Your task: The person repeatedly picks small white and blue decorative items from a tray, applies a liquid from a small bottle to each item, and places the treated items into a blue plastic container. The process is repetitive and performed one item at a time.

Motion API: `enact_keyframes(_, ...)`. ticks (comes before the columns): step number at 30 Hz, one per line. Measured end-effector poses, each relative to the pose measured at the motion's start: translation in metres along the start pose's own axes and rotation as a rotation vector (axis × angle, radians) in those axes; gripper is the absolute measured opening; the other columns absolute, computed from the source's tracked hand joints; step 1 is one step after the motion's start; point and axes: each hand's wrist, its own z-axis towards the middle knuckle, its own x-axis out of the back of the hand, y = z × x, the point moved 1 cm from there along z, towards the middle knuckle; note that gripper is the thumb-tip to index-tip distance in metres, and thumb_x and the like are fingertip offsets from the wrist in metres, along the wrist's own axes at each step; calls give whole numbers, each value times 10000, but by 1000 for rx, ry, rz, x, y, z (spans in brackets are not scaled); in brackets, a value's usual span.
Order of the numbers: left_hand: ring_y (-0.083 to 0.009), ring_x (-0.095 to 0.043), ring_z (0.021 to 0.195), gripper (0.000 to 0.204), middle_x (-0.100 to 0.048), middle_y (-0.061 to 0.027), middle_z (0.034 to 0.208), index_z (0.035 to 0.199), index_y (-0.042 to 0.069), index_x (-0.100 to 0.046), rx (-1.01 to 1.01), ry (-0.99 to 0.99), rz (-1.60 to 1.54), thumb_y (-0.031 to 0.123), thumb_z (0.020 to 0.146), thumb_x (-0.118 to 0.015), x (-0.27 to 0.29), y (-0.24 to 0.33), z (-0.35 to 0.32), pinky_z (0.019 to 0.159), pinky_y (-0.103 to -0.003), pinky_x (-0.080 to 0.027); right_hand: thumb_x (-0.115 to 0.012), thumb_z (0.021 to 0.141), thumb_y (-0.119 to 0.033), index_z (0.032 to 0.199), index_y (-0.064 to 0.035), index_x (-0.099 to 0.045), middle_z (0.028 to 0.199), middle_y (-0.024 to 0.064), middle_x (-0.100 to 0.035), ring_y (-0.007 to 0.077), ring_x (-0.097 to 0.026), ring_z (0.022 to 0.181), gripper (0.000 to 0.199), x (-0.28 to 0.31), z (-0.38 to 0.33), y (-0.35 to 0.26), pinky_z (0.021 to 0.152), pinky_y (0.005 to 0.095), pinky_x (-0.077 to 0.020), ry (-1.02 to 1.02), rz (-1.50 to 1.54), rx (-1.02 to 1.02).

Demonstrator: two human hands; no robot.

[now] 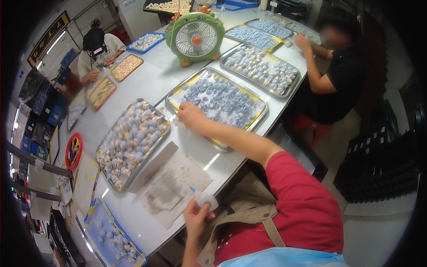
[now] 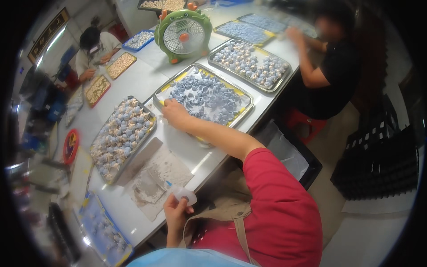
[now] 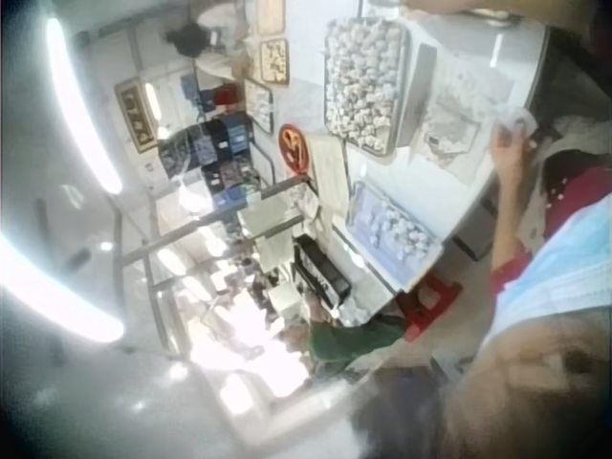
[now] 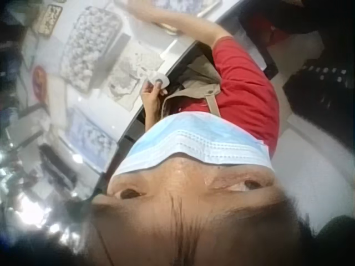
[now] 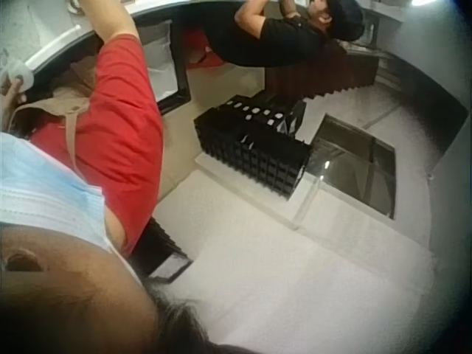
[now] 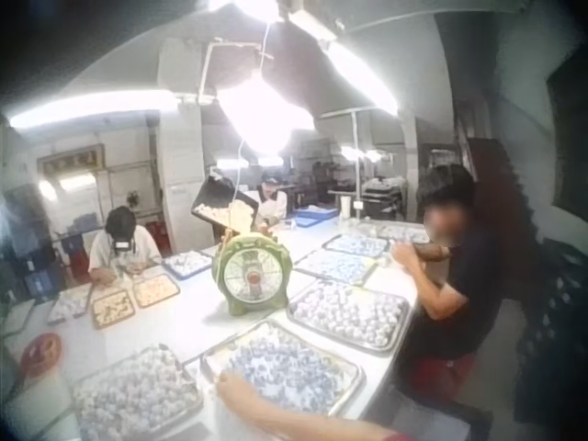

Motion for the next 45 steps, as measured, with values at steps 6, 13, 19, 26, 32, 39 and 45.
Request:
enact_keyframes(6, -144, -573, 598, 312, -612, -106, 878, 1127, -22, -515, -62, 100, -2, 61, 834, -586, 6, 6, 0, 527, -224, -448, -567, 822, -130, 993, -102, -649, 736, 91, -610, 222, -598, 717, 192, 32, -15, -44, 674, 332, -476, -35, 361, -199)
enact_keyframes(13, -179, -595, 682, 598, -574, -150, 1011, 1381, 77, -205, -125, 100, -32, 54, 876, -525, 12, 12, 14, 616, -260, -497, -570, 877, -238, 1106, -69, -607, 942, 100, -658, 167, -637, 767, 287, 80, -94, -118, 720, 271, -500, -456, 1039, -283)
enact_keyframes(19, -175, -593, 874, 655, -520, -168, 1196, 1421, 98, -135, -158, 13, -126, 17, 883, -500, 6, 18, 20, 805, -289, -492, -614, 844, -131, 1153, -13, -533, 983, 36, -600, 101, -564, 872, 341, 80, -114, -143, 755, 262, -478, -713, 1395, -793)
enact_keyframes(26, -110, -589, 851, 316, -603, -84, 1057, 1181, 18, -534, -213, 179, 344, 29, 866, -540, 63, 39, 13, 745, -236, -488, -575, 854, -61, 1101, -5, -548, 995, 42, -582, 80, -530, 867, 254, 66, -110, -136, 763, 226, -434, -491, 1234, -587)
enact_keyframes(32, -69, -552, 668, 129, -646, -14, 772, 914, 26, -657, -508, 730, 875, 89, 803, -634, 143, 108, 45, 620, -213, -449, -575, 856, -67, 1088, 16, -540, 1027, 64, -573, 107, -509, 921, 248, 61, -114, -125, 817, 250, -403, -398, 1235, -613)
enact_keyframes(39, -256, -628, 792, 236, -662, -98, 823, 948, 119, -654, -213, 730, 1371, 254, 759, -618, 176, 124, 108, 695, -357, -481, -578, 854, -64, 1092, 9, -541, 1022, 58, -577, 103, -514, 905, 251, 58, -115, -126, 804, 245, -407, -411, 1212, -613)
enact_keyframes(45, -280, -614, 806, 229, -651, -104, 799, 955, 142, -657, -159, 717, 1392, 259, 770, -590, 188, 118, 120, 694, -379, -471, -578, 854, -63, 1091, 8, -544, 1005, 47, -581, 94, -516, 894, 250, 58, -115, -130, 795, 239, -410, -397, 1204, -630)
